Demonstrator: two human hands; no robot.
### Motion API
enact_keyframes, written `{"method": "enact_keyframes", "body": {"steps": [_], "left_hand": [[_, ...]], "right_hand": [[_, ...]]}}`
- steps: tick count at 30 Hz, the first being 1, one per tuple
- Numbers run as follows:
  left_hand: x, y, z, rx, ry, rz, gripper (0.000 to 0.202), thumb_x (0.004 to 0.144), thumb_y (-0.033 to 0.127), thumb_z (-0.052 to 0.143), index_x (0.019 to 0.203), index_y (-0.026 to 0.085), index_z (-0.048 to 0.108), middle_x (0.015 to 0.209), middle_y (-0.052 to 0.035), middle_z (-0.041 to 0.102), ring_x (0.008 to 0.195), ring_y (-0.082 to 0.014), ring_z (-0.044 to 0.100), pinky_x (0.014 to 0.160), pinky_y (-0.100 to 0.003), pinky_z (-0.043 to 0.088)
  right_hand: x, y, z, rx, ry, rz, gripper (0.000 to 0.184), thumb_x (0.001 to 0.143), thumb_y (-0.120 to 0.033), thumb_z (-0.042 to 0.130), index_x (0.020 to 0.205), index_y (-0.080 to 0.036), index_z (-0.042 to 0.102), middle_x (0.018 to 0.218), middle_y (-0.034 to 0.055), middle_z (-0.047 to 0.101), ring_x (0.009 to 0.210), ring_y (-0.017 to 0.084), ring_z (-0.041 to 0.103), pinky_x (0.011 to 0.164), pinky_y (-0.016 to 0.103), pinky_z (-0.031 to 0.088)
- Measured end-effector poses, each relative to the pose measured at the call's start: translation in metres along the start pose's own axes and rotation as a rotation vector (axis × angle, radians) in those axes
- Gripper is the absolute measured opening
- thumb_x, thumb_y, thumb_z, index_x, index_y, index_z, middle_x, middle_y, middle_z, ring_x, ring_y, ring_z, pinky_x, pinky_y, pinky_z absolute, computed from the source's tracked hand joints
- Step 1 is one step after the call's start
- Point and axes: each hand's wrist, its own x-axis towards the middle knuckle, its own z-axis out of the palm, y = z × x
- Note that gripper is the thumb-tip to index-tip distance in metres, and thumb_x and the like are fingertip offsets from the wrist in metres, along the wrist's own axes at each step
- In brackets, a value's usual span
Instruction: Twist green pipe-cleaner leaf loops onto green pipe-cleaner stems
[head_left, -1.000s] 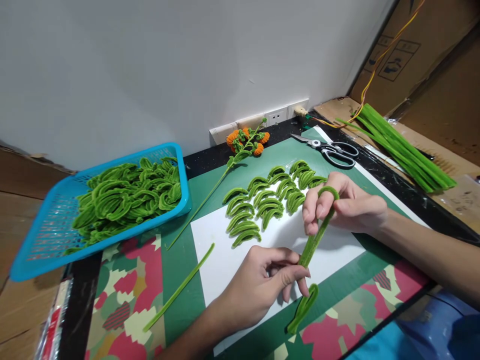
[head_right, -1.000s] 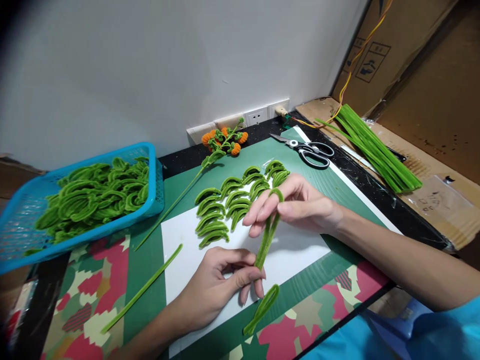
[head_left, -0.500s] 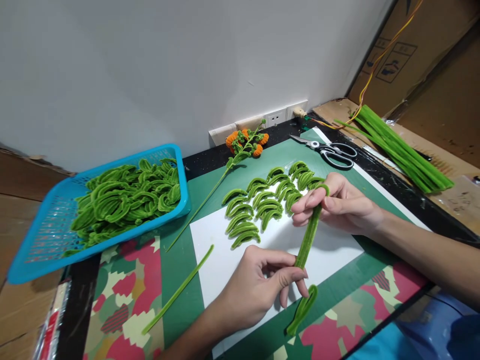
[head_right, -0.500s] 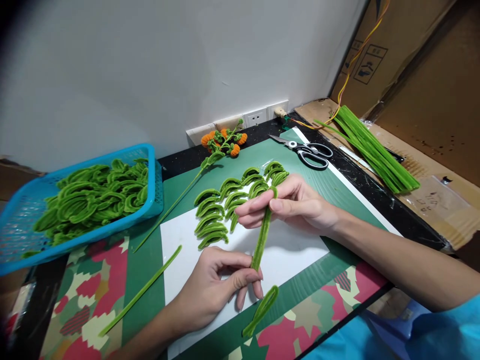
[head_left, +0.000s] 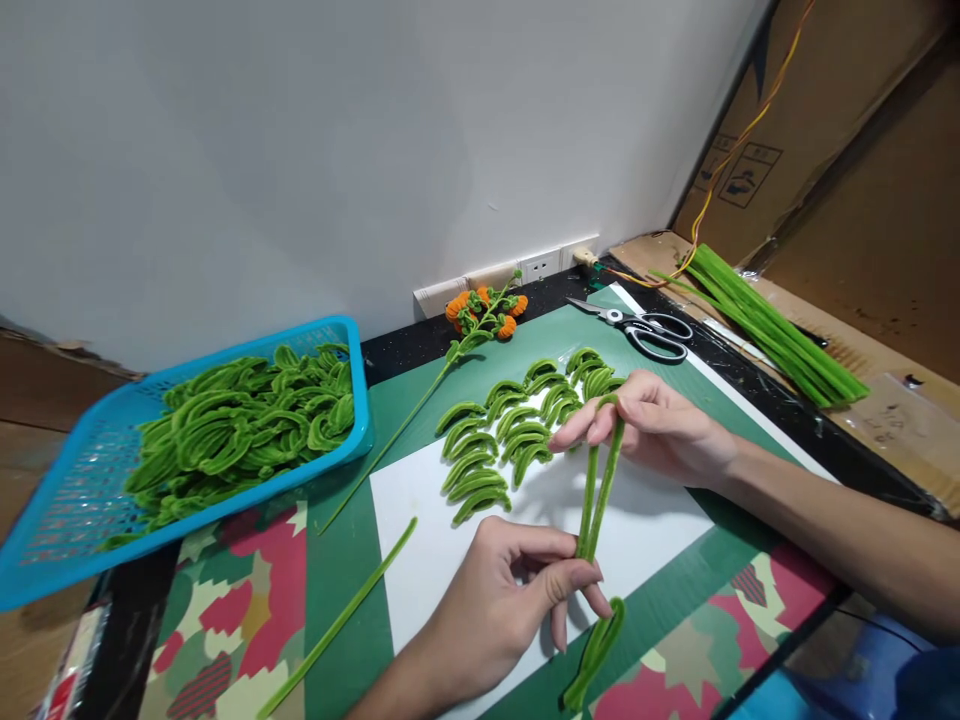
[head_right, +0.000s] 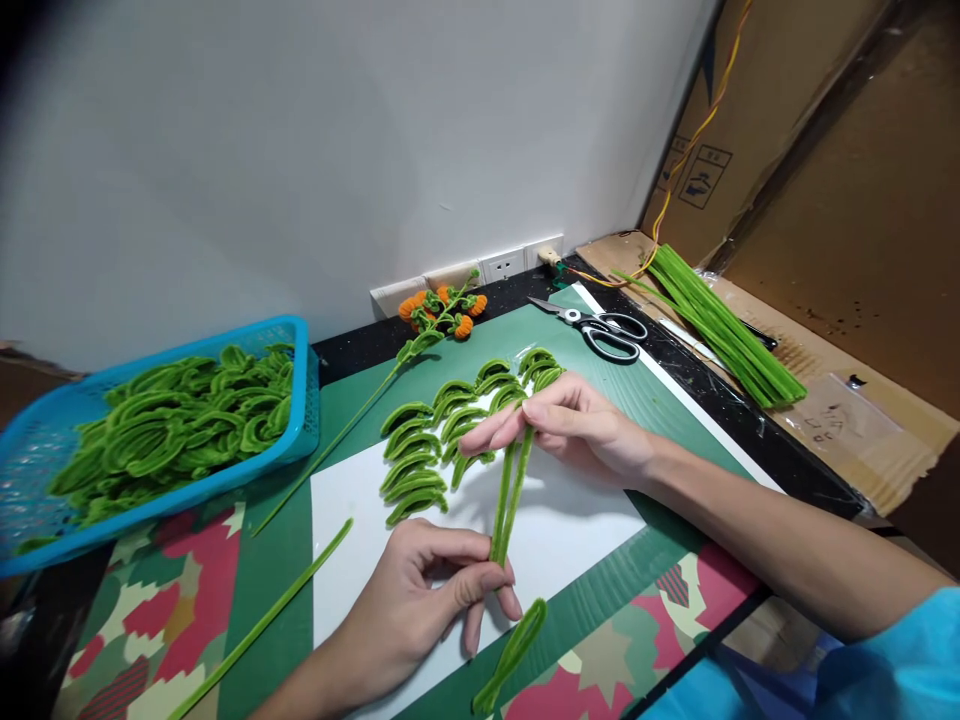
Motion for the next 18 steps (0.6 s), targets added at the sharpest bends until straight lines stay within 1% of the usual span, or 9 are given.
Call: {"method": "enact_keyframes", "body": {"steps": [5, 8, 10, 12, 14, 16, 18], "left_hand": [[-0.001, -0.001, -0.001, 0.001, 0.0, 0.005, 0.032, 0.099, 0.035, 0.075, 0.079, 0.013, 0.088, 0.076, -0.0118, 0.084, 0.049, -0.0115, 0.06, 0.053, -0.022, 0.047], [-0.002, -0.002, -0.002, -0.006, -0.001, 0.025, 0.033, 0.1, 0.037, 0.075, 0.081, 0.013, 0.089, 0.082, -0.0135, 0.085, 0.049, -0.0106, 0.06, 0.053, -0.021, 0.046], [-0.003, -0.002, -0.003, -0.018, -0.009, 0.038, 0.035, 0.1, 0.039, 0.076, 0.083, 0.012, 0.089, 0.082, -0.0143, 0.086, 0.049, -0.0102, 0.06, 0.053, -0.021, 0.046], [-0.003, -0.003, -0.003, -0.036, -0.021, 0.038, 0.035, 0.099, 0.041, 0.078, 0.083, 0.012, 0.09, 0.079, -0.0142, 0.085, 0.05, -0.0109, 0.062, 0.054, -0.021, 0.048], [-0.003, -0.002, -0.004, -0.053, -0.027, 0.032, 0.036, 0.098, 0.042, 0.078, 0.084, 0.011, 0.09, 0.075, -0.0138, 0.084, 0.052, -0.0118, 0.063, 0.055, -0.02, 0.049], [-0.003, -0.002, -0.004, -0.047, -0.028, 0.032, 0.036, 0.097, 0.042, 0.079, 0.084, 0.011, 0.09, 0.074, -0.0138, 0.083, 0.052, -0.0115, 0.063, 0.055, -0.02, 0.049], [-0.003, -0.001, -0.003, -0.021, -0.031, 0.036, 0.036, 0.097, 0.041, 0.079, 0.083, 0.011, 0.09, 0.073, -0.0137, 0.083, 0.051, -0.0109, 0.061, 0.055, -0.019, 0.049]], "right_hand": [[-0.001, -0.001, 0.002, 0.029, -0.018, 0.055, 0.04, 0.104, -0.053, 0.068, 0.098, -0.019, 0.089, 0.126, 0.0152, 0.082, 0.121, 0.029, 0.077, 0.117, 0.046, 0.049], [-0.001, -0.002, 0.005, 0.12, -0.04, 0.034, 0.038, 0.103, -0.051, 0.068, 0.093, -0.02, 0.09, 0.125, 0.013, 0.083, 0.12, 0.029, 0.078, 0.117, 0.045, 0.049], [0.0, -0.001, 0.006, 0.163, -0.021, 0.018, 0.037, 0.103, -0.049, 0.068, 0.089, -0.022, 0.089, 0.123, 0.0111, 0.084, 0.118, 0.027, 0.079, 0.116, 0.043, 0.051], [0.001, 0.001, 0.006, 0.161, 0.008, -0.01, 0.037, 0.103, -0.047, 0.069, 0.085, -0.021, 0.088, 0.116, 0.0104, 0.085, 0.11, 0.024, 0.08, 0.111, 0.04, 0.054], [0.002, 0.003, 0.004, 0.129, 0.022, -0.058, 0.034, 0.101, -0.045, 0.073, 0.082, -0.02, 0.087, 0.107, 0.0101, 0.087, 0.102, 0.022, 0.081, 0.107, 0.038, 0.057], [0.002, 0.003, 0.0, 0.08, 0.018, -0.071, 0.03, 0.098, -0.043, 0.077, 0.083, -0.019, 0.087, 0.102, 0.0108, 0.087, 0.094, 0.022, 0.082, 0.098, 0.039, 0.061], [0.002, 0.001, -0.005, 0.023, -0.019, -0.036, 0.032, 0.1, -0.044, 0.077, 0.086, -0.016, 0.087, 0.104, 0.014, 0.086, 0.091, 0.025, 0.083, 0.091, 0.04, 0.064]]}}
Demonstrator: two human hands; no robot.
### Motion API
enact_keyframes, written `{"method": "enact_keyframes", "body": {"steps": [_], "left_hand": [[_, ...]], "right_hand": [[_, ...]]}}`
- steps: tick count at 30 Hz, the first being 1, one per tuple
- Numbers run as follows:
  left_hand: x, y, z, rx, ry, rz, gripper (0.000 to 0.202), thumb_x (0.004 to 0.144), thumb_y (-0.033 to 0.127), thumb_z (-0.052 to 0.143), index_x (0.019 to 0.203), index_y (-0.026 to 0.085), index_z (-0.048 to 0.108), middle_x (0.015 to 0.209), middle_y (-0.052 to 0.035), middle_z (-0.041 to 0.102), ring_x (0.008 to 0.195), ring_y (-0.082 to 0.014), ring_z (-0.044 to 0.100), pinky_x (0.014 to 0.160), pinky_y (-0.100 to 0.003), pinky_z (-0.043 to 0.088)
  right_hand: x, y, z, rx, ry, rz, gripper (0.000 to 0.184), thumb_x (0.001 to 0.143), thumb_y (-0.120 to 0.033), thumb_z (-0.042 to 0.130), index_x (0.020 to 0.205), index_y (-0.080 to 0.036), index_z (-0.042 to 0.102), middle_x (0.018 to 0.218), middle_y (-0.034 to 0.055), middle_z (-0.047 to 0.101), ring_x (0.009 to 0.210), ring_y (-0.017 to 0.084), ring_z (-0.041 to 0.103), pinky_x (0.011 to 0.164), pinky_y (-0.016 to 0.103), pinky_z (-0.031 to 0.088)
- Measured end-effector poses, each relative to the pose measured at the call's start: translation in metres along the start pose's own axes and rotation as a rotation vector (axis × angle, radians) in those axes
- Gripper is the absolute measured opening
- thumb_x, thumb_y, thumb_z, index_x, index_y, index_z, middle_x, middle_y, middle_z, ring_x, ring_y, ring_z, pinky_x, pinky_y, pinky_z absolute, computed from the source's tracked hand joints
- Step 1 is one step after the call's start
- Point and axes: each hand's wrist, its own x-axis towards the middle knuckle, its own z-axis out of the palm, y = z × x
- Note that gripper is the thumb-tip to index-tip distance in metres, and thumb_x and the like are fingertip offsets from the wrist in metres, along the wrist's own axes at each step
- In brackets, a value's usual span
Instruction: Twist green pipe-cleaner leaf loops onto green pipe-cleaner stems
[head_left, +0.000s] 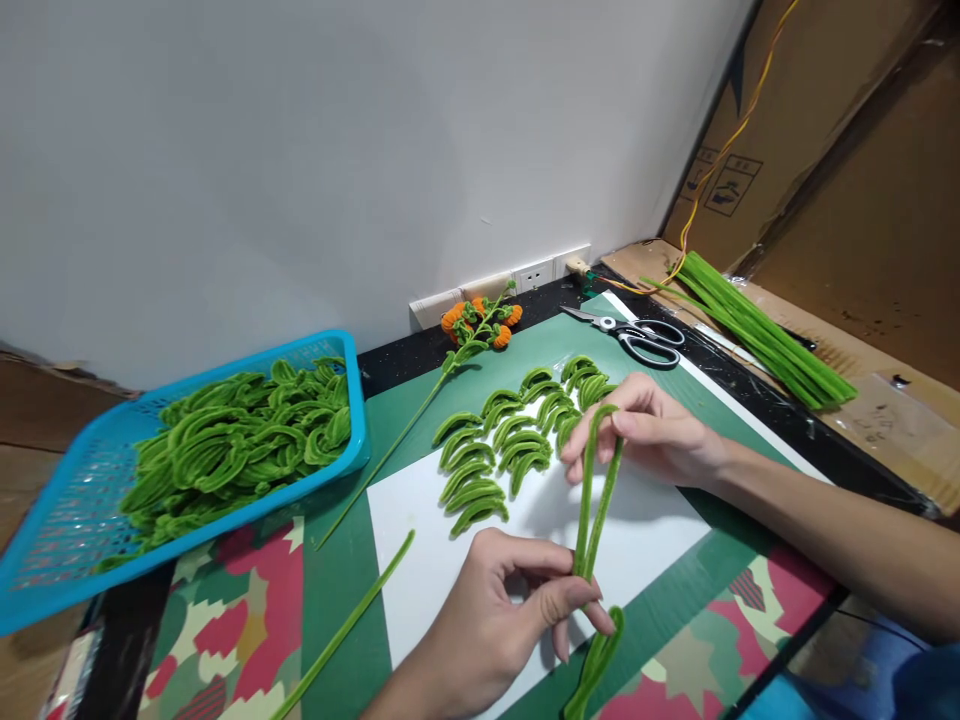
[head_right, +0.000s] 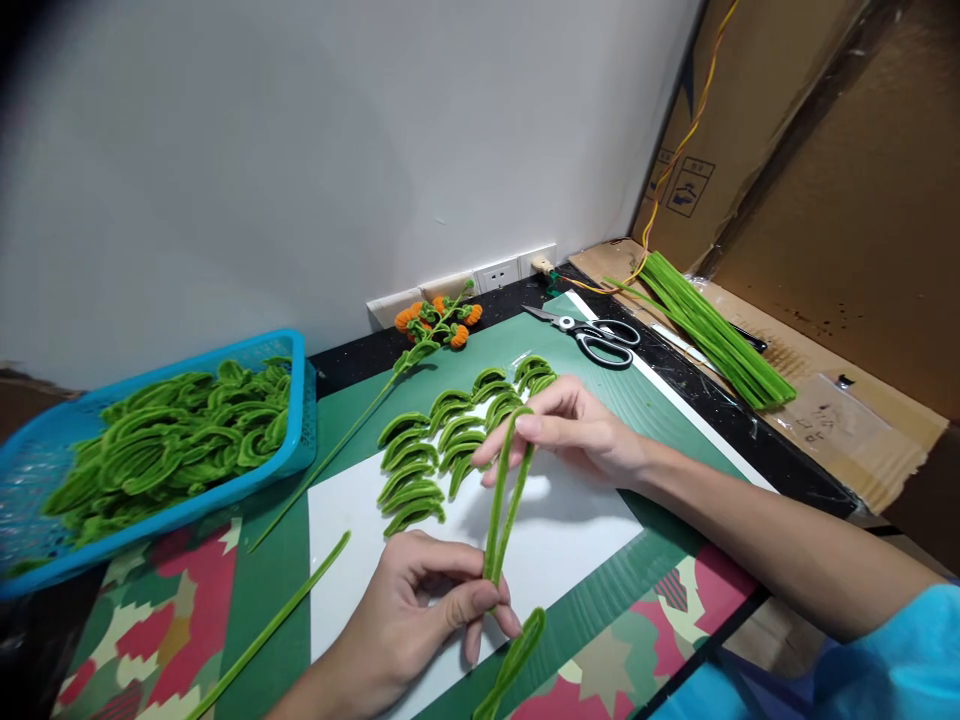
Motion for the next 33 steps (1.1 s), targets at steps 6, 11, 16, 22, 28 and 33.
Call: {"method": "enact_keyframes", "body": {"steps": [6, 11, 16, 22, 28, 33], "left_hand": [[0.0, 0.001, 0.001, 0.018, 0.002, -0.001, 0.035, 0.098, 0.039, 0.078, 0.082, 0.01, 0.09, 0.074, -0.0135, 0.083, 0.052, -0.0104, 0.06, 0.056, -0.019, 0.049], [0.002, 0.0, 0.001, 0.04, 0.009, 0.004, 0.036, 0.099, 0.039, 0.076, 0.082, 0.01, 0.089, 0.075, -0.0131, 0.083, 0.052, -0.0095, 0.06, 0.056, -0.018, 0.048], [0.0, 0.0, 0.002, 0.065, 0.007, -0.023, 0.04, 0.1, 0.042, 0.075, 0.081, 0.01, 0.088, 0.078, -0.0139, 0.084, 0.049, -0.0082, 0.056, 0.053, -0.018, 0.046], [0.001, -0.003, 0.002, 0.061, 0.008, -0.034, 0.039, 0.1, 0.042, 0.075, 0.081, 0.01, 0.087, 0.082, -0.0154, 0.085, 0.048, -0.0074, 0.054, 0.051, -0.018, 0.045], [0.0, -0.004, 0.001, 0.062, 0.008, -0.043, 0.04, 0.1, 0.043, 0.074, 0.082, 0.01, 0.087, 0.084, -0.0159, 0.086, 0.048, -0.0072, 0.053, 0.05, -0.018, 0.045], [0.001, -0.003, 0.001, 0.058, 0.013, -0.036, 0.04, 0.1, 0.043, 0.075, 0.081, 0.011, 0.087, 0.081, -0.0153, 0.085, 0.048, -0.0074, 0.054, 0.05, -0.018, 0.046]], "right_hand": [[-0.002, -0.008, -0.011, -0.238, -0.013, -0.01, 0.039, 0.104, -0.045, 0.072, 0.084, -0.013, 0.083, 0.097, 0.0165, 0.086, 0.088, 0.026, 0.083, 0.081, 0.037, 0.064], [-0.001, -0.008, -0.012, -0.201, 0.078, -0.075, 0.022, 0.097, -0.04, 0.083, 0.1, -0.018, 0.083, 0.096, 0.009, 0.085, 0.079, 0.02, 0.082, 0.072, 0.03, 0.066], [-0.001, -0.012, -0.014, -0.179, 0.004, -0.055, 0.031, 0.095, -0.033, 0.086, 0.123, -0.02, 0.083, 0.102, 0.0094, 0.086, 0.085, 0.019, 0.084, 0.079, 0.027, 0.068], [-0.002, -0.014, -0.013, -0.168, 0.006, -0.059, 0.028, 0.093, -0.036, 0.089, 0.116, -0.021, 0.086, 0.107, 0.0108, 0.086, 0.096, 0.023, 0.085, 0.081, 0.028, 0.07], [-0.004, -0.014, -0.01, -0.133, 0.04, -0.051, 0.024, 0.088, -0.032, 0.093, 0.11, -0.022, 0.088, 0.102, 0.0093, 0.087, 0.095, 0.023, 0.086, 0.083, 0.028, 0.07], [-0.002, -0.013, -0.011, -0.064, 0.084, -0.056, 0.024, 0.08, -0.03, 0.099, 0.101, -0.023, 0.088, 0.095, 0.0077, 0.087, 0.087, 0.023, 0.086, 0.078, 0.03, 0.072]]}}
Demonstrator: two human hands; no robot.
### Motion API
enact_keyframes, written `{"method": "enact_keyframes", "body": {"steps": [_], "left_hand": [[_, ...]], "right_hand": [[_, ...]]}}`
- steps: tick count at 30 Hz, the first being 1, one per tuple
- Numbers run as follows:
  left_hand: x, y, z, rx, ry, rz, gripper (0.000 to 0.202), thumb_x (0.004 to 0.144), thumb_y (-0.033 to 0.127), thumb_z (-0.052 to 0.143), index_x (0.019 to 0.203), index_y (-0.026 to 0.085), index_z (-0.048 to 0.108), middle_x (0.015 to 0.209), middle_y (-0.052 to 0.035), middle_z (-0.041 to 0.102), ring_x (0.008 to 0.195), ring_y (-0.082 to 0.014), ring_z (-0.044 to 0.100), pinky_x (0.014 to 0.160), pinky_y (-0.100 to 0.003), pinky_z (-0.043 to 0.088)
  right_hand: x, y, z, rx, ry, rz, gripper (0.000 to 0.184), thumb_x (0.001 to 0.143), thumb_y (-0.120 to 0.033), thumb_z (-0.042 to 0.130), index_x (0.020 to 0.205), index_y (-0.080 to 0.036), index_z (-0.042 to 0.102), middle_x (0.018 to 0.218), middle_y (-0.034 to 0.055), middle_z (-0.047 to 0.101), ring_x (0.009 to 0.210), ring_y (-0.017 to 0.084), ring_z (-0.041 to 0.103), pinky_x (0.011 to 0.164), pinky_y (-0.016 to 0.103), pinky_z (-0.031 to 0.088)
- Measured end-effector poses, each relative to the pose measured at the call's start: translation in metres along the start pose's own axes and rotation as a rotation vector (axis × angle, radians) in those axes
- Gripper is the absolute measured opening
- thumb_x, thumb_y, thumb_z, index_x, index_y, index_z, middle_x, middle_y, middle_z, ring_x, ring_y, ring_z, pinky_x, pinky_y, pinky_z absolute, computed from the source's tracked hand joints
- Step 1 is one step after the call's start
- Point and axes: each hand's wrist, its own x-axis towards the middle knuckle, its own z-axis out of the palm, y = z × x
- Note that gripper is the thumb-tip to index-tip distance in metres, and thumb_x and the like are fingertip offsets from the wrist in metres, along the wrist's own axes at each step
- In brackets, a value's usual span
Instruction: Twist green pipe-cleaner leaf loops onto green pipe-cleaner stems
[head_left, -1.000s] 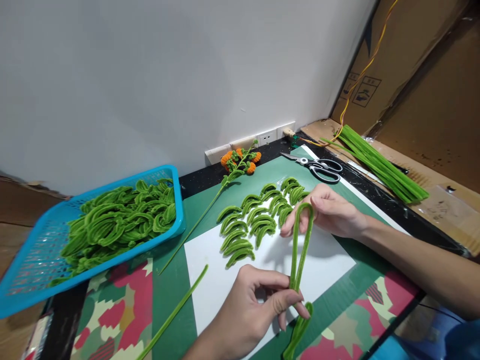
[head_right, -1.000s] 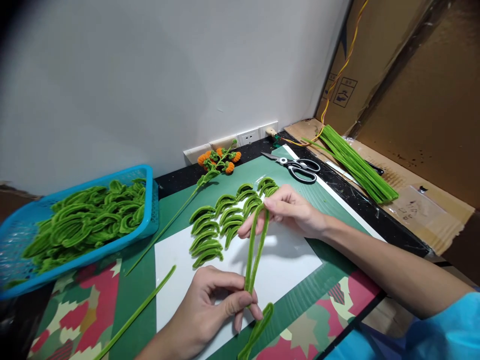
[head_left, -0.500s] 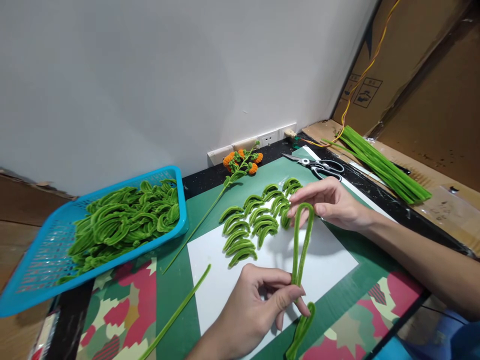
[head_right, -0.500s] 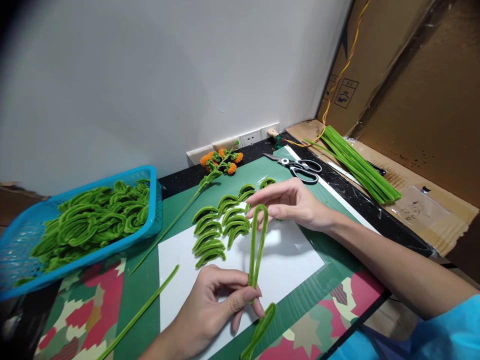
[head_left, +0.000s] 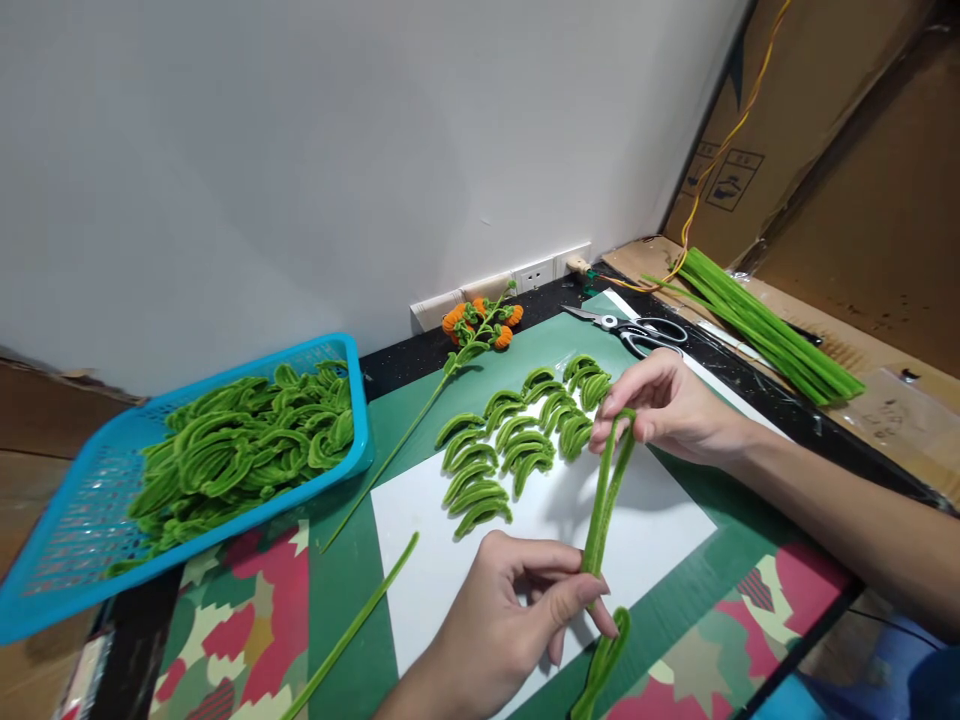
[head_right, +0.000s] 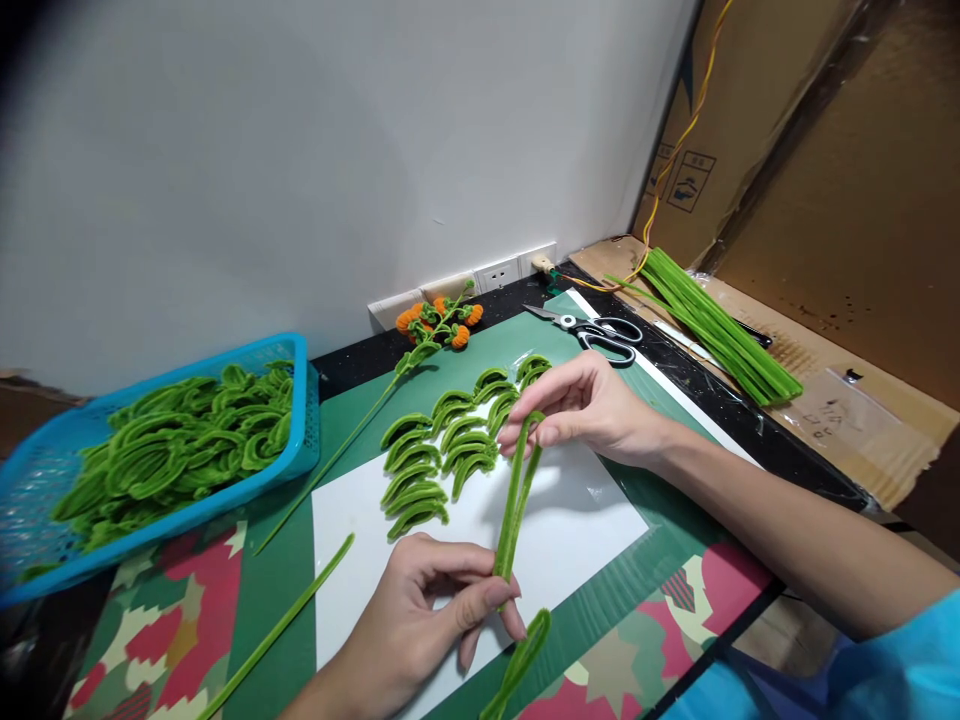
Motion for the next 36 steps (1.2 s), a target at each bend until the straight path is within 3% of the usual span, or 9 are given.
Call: {"method": "enact_keyframes", "body": {"steps": [6, 28, 36], "left_hand": [[0.0022, -0.0002, -0.0012, 0.001, 0.007, -0.003, 0.041, 0.1, 0.045, 0.075, 0.081, 0.01, 0.087, 0.081, -0.0163, 0.085, 0.047, -0.0075, 0.054, 0.05, -0.018, 0.045], [0.0007, -0.0001, -0.001, -0.003, -0.013, -0.012, 0.043, 0.099, 0.046, 0.076, 0.079, 0.008, 0.084, 0.083, -0.0175, 0.085, 0.048, -0.0072, 0.056, 0.049, -0.017, 0.045], [0.0013, -0.0019, -0.0012, -0.11, 0.021, -0.02, 0.045, 0.09, 0.051, 0.086, 0.077, 0.009, 0.08, 0.077, -0.017, 0.085, 0.046, -0.0076, 0.058, 0.049, -0.017, 0.048]], "right_hand": [[0.0028, 0.0002, 0.0019, 0.009, 0.075, 0.019, 0.027, 0.07, -0.032, 0.104, 0.088, -0.023, 0.087, 0.087, 0.0072, 0.087, 0.079, 0.024, 0.086, 0.076, 0.032, 0.072], [0.0047, 0.0055, -0.0008, 0.049, 0.098, 0.027, 0.022, 0.072, -0.025, 0.104, 0.084, -0.021, 0.086, 0.085, 0.0064, 0.086, 0.076, 0.022, 0.086, 0.075, 0.029, 0.072], [0.0033, 0.004, -0.0019, 0.027, 0.07, 0.109, 0.03, 0.08, -0.042, 0.098, 0.096, -0.019, 0.087, 0.093, 0.0092, 0.087, 0.086, 0.023, 0.086, 0.083, 0.034, 0.071]]}}
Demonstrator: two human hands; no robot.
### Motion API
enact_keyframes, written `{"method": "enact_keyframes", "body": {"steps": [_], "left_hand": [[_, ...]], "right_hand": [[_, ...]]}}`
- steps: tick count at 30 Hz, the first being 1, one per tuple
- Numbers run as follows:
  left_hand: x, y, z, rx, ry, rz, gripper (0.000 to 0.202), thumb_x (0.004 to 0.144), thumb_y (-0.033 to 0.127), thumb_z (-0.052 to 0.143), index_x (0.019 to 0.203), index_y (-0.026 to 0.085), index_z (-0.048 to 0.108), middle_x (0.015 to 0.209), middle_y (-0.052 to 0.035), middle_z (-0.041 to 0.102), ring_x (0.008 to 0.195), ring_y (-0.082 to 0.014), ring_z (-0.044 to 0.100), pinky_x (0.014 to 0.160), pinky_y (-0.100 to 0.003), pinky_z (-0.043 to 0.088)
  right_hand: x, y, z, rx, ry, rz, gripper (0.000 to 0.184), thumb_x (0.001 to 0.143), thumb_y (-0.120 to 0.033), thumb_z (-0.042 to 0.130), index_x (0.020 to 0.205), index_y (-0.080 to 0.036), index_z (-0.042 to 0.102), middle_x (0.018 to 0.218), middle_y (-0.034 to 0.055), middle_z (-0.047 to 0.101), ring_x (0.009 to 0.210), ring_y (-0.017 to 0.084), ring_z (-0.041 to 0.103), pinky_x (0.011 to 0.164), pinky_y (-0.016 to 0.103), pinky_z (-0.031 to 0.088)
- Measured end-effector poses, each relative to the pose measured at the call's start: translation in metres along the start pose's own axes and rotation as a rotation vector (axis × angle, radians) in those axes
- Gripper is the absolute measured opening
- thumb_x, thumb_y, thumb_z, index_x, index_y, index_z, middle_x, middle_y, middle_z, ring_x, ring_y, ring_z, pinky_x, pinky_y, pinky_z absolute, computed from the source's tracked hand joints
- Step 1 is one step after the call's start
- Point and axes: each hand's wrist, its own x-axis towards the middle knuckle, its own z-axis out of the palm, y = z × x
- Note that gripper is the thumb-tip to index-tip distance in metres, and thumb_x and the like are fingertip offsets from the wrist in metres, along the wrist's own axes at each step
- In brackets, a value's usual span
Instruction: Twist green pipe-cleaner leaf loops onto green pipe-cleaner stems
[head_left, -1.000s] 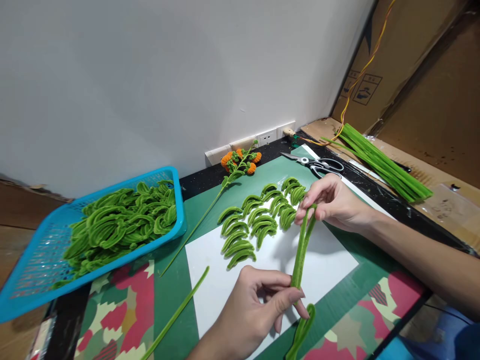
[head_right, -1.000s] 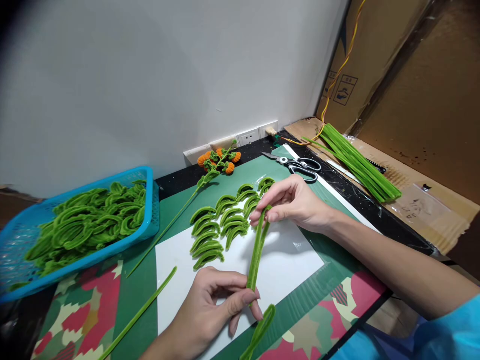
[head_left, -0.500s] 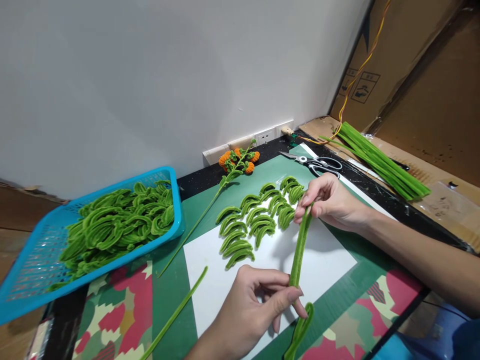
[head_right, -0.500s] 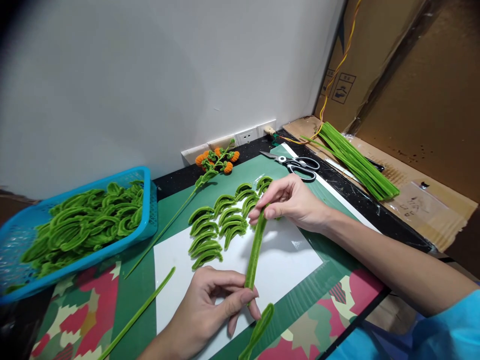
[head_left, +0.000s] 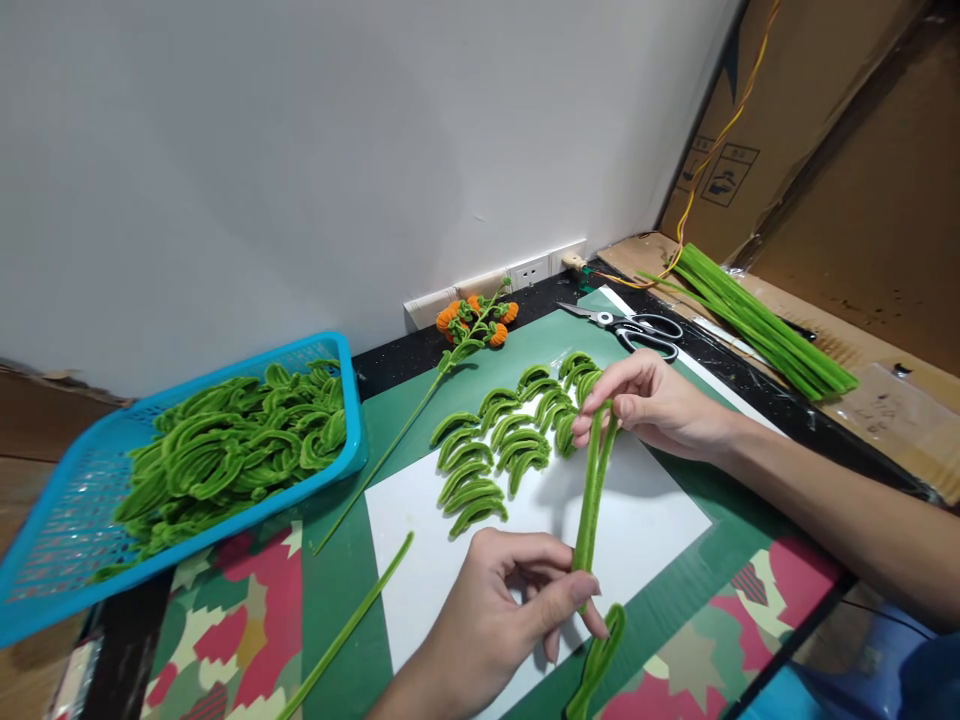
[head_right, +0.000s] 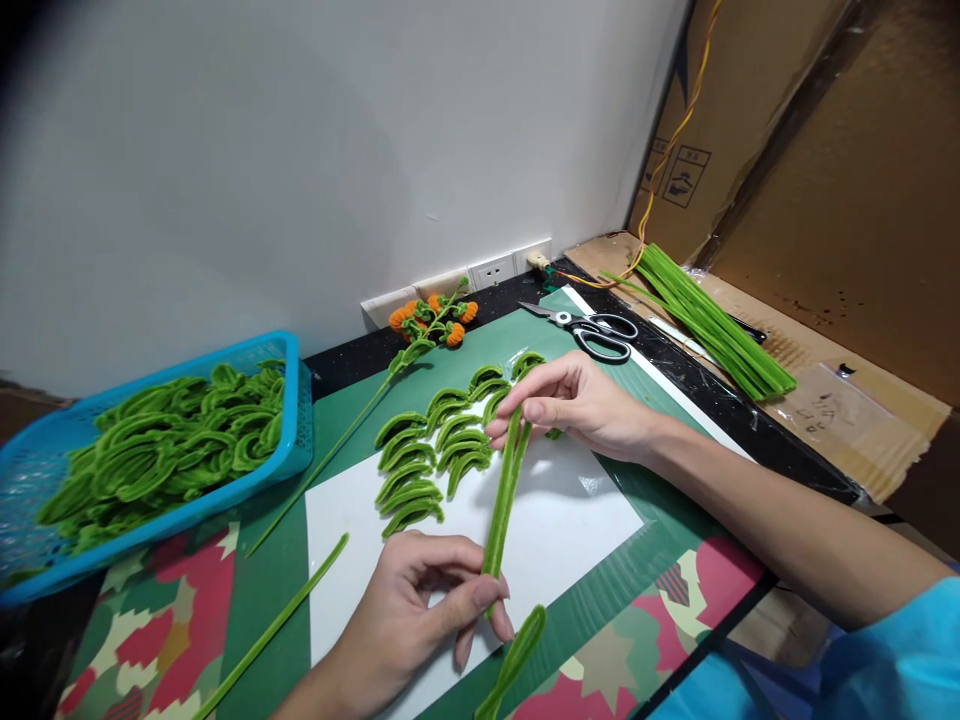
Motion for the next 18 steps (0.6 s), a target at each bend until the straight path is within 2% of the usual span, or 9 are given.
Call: {"method": "enact_keyframes", "body": {"steps": [4, 7, 11, 18], "left_hand": [[0.0007, -0.0023, -0.0004, -0.063, 0.015, -0.002, 0.049, 0.085, 0.056, 0.089, 0.076, 0.009, 0.078, 0.074, -0.0174, 0.084, 0.044, -0.0079, 0.058, 0.046, -0.017, 0.047], [0.001, -0.0033, 0.0, -0.09, 0.016, -0.013, 0.048, 0.083, 0.055, 0.092, 0.075, 0.009, 0.078, 0.071, -0.0165, 0.083, 0.043, -0.0084, 0.058, 0.045, -0.018, 0.047], [0.0012, -0.0022, 0.0004, -0.112, 0.019, -0.037, 0.041, 0.08, 0.046, 0.095, 0.072, 0.01, 0.077, 0.068, -0.0143, 0.083, 0.043, -0.009, 0.058, 0.045, -0.018, 0.047], [-0.0003, -0.0011, 0.0012, -0.112, 0.004, -0.067, 0.033, 0.078, 0.036, 0.097, 0.067, 0.011, 0.077, 0.067, -0.012, 0.083, 0.045, -0.0085, 0.058, 0.048, -0.017, 0.048]], "right_hand": [[-0.0002, 0.0022, -0.001, 0.022, -0.036, -0.027, 0.025, 0.086, -0.041, 0.094, 0.099, -0.02, 0.088, 0.095, 0.0084, 0.087, 0.088, 0.022, 0.086, 0.084, 0.031, 0.071], [0.0007, 0.0018, 0.0006, 0.049, -0.02, -0.034, 0.025, 0.08, -0.04, 0.099, 0.093, -0.021, 0.088, 0.09, 0.0062, 0.087, 0.083, 0.021, 0.086, 0.082, 0.031, 0.071], [0.0013, -0.0003, 0.0038, 0.058, 0.01, -0.02, 0.03, 0.069, -0.041, 0.104, 0.084, -0.021, 0.086, 0.083, 0.0052, 0.086, 0.074, 0.021, 0.085, 0.077, 0.034, 0.072], [0.0013, -0.0012, 0.005, 0.062, -0.005, -0.05, 0.027, 0.07, -0.038, 0.104, 0.081, -0.021, 0.086, 0.08, 0.0063, 0.085, 0.068, 0.02, 0.084, 0.071, 0.03, 0.071]]}}
